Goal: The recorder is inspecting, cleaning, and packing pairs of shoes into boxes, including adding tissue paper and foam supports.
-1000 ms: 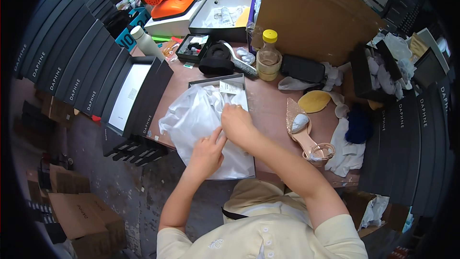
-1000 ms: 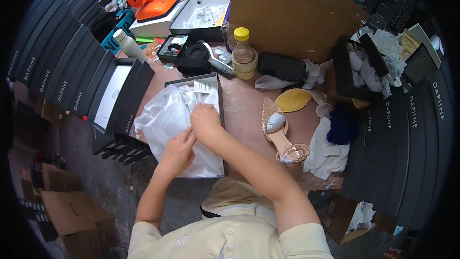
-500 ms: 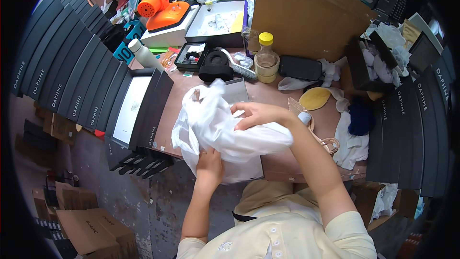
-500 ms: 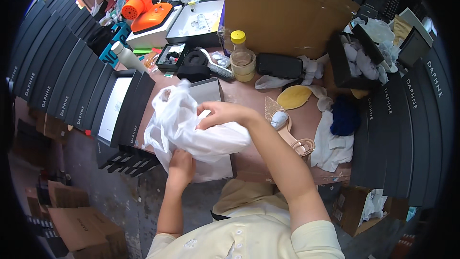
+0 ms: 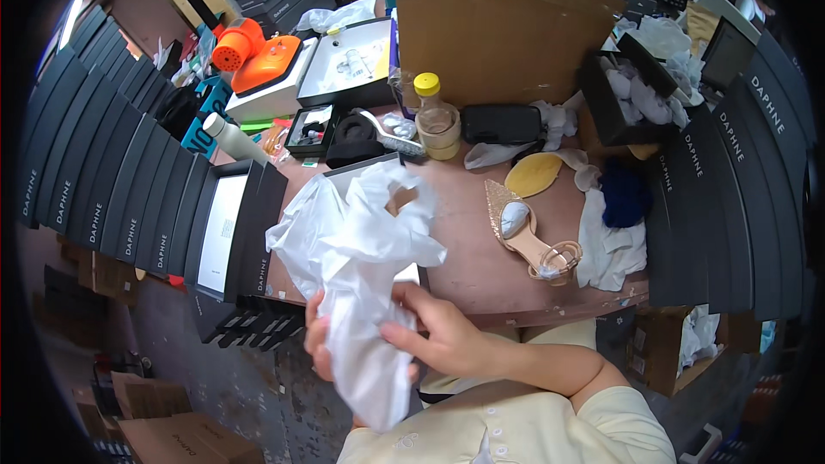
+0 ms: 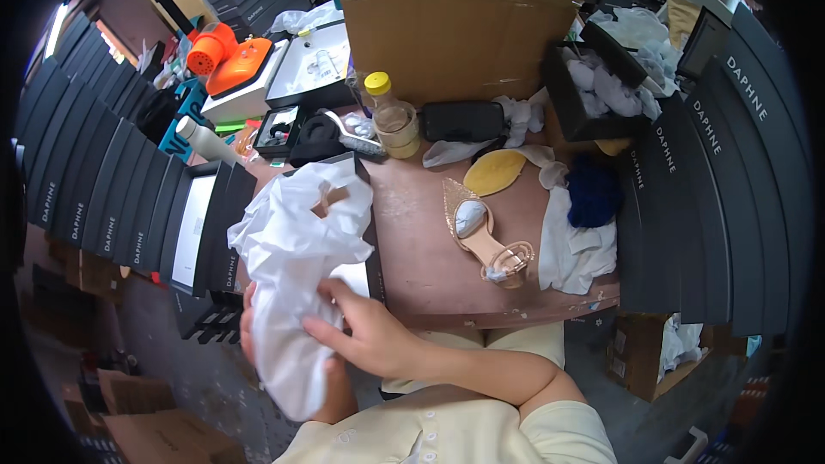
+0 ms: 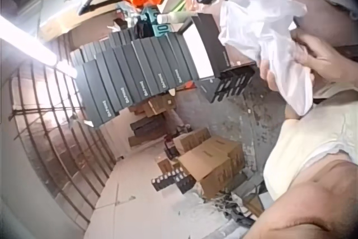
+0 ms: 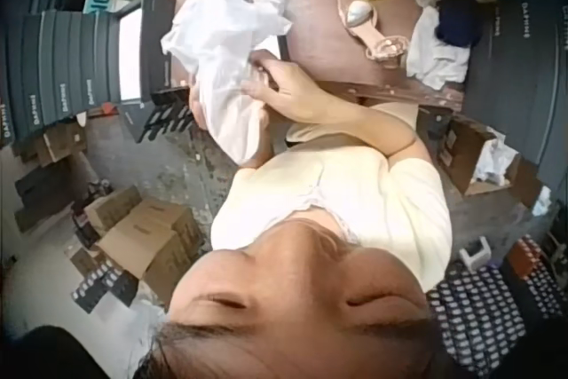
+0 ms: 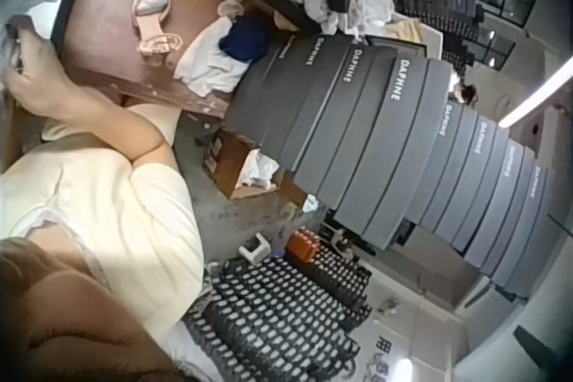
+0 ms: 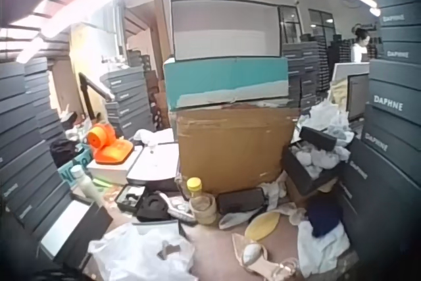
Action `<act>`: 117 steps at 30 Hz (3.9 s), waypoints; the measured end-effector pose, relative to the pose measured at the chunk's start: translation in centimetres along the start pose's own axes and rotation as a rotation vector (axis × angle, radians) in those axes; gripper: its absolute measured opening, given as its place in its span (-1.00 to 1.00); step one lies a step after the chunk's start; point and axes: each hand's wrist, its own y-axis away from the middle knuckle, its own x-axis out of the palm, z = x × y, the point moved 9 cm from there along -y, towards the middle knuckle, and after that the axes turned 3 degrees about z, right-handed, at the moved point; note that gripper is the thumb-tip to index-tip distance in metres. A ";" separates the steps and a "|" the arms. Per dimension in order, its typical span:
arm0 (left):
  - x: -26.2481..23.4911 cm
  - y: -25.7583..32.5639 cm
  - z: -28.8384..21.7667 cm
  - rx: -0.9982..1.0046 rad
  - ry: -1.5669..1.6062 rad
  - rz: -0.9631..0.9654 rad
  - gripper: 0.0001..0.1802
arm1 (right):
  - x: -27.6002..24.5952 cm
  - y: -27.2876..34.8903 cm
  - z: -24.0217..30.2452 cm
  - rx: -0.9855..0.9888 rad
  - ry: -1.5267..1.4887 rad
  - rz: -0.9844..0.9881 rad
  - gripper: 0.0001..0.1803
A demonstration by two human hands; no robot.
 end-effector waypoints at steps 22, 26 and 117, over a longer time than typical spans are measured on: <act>0.4 4.5 5.7 -1.201 0.898 -0.263 -0.36 | -7.2 10.9 0.8 0.061 0.689 0.204 -0.77; 0.4 4.7 5.7 -1.176 0.903 -0.263 -0.26 | -7.0 10.7 4.2 -0.101 0.580 0.041 -0.29; 23.4 13.1 4.6 -0.194 -0.243 0.754 -0.25 | -23.5 16.4 -3.0 0.040 0.407 -0.711 -0.48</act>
